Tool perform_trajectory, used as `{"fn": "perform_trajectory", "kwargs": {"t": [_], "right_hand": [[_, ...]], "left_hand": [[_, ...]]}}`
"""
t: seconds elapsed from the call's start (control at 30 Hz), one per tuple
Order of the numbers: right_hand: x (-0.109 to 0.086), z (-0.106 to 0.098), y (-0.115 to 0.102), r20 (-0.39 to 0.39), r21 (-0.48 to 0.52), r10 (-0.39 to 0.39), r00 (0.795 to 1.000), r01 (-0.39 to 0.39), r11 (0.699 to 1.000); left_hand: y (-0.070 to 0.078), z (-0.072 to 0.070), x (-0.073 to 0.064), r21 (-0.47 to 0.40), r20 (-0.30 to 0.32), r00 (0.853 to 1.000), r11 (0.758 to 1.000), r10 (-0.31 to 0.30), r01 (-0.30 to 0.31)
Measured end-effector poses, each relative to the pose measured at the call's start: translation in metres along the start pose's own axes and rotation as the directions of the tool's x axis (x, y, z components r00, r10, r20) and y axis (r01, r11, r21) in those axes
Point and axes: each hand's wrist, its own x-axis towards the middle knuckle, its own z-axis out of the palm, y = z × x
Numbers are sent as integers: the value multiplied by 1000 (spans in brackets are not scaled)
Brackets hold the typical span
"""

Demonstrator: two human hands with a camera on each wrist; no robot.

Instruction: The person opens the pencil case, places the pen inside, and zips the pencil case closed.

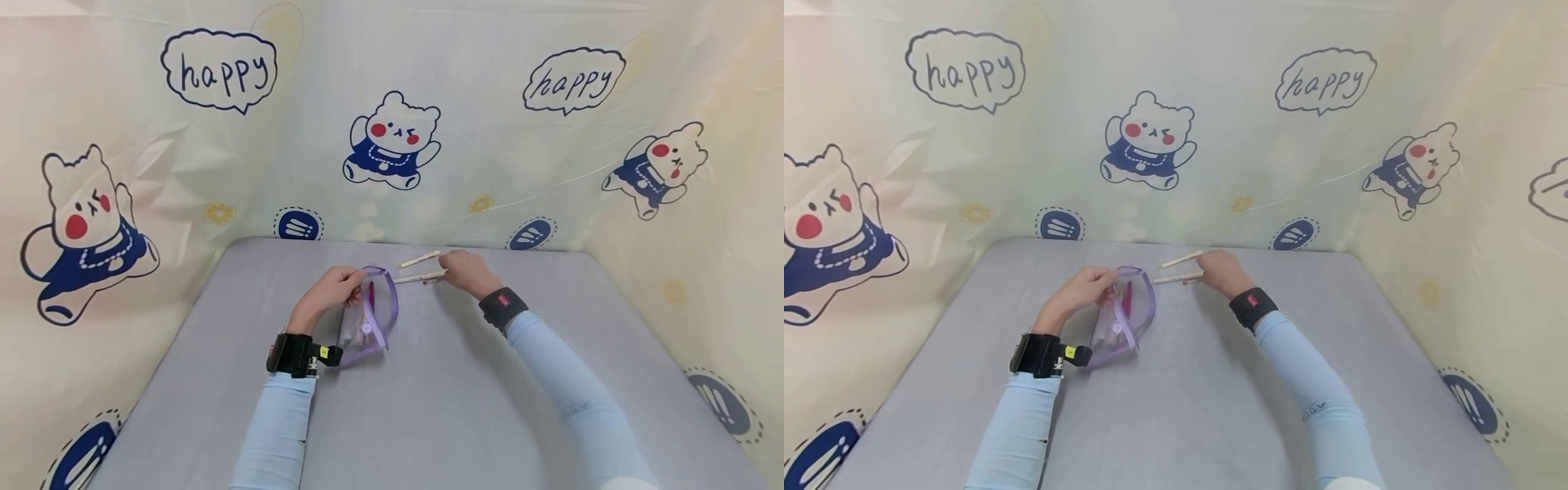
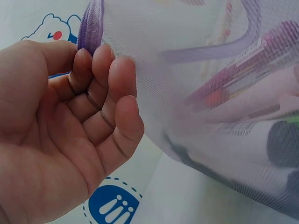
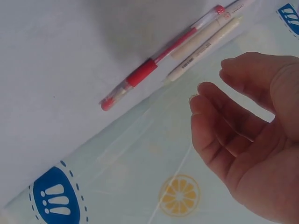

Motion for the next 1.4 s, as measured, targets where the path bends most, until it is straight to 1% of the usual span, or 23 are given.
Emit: {"fn": "perform_trajectory", "kwargs": {"t": [0.13, 0.3, 0.4, 0.53, 0.7, 0.9, 1.03, 1.23, 1.4], "right_hand": [[3, 7, 3, -6, -32, -25, 1000, 25, 999], [6, 15, 5, 17, -94, -32, 999, 34, 995], [8, 18, 6, 30, -81, -30, 999, 32, 996], [12, 21, 3, 53, -30, -32, 998, 34, 999], [16, 28, 0, 74, -19, -38, 997, 40, 999], [20, 33, -4, 60, -64, -49, 997, 53, 997], [19, 34, -4, 65, -96, -36, 997, 42, 994], [16, 36, -5, 58, -139, -57, 997, 64, 988], [16, 37, -7, 64, -174, -57, 996, 67, 983]], "left_hand": [[-1, 0, 0, -3, 11, 1000, 1000, -1, 2], [-1, 2, 1, -15, 37, 999, 1000, -5, 6], [0, 3, 1, -21, 28, 1000, 1000, -8, 8], [0, 3, 0, -24, 24, 1000, 1000, -6, 6], [-2, 3, 1, -18, 25, 1000, 1000, -10, 11], [-4, 0, 2, -13, 6, 1000, 1000, 0, 1], [-3, 0, 2, -5, 8, 1000, 1000, 0, 0], [0, 1, 1, -13, 16, 1000, 1000, -13, 13], [0, 1, 1, -22, 27, 1000, 1000, -15, 15]]}}
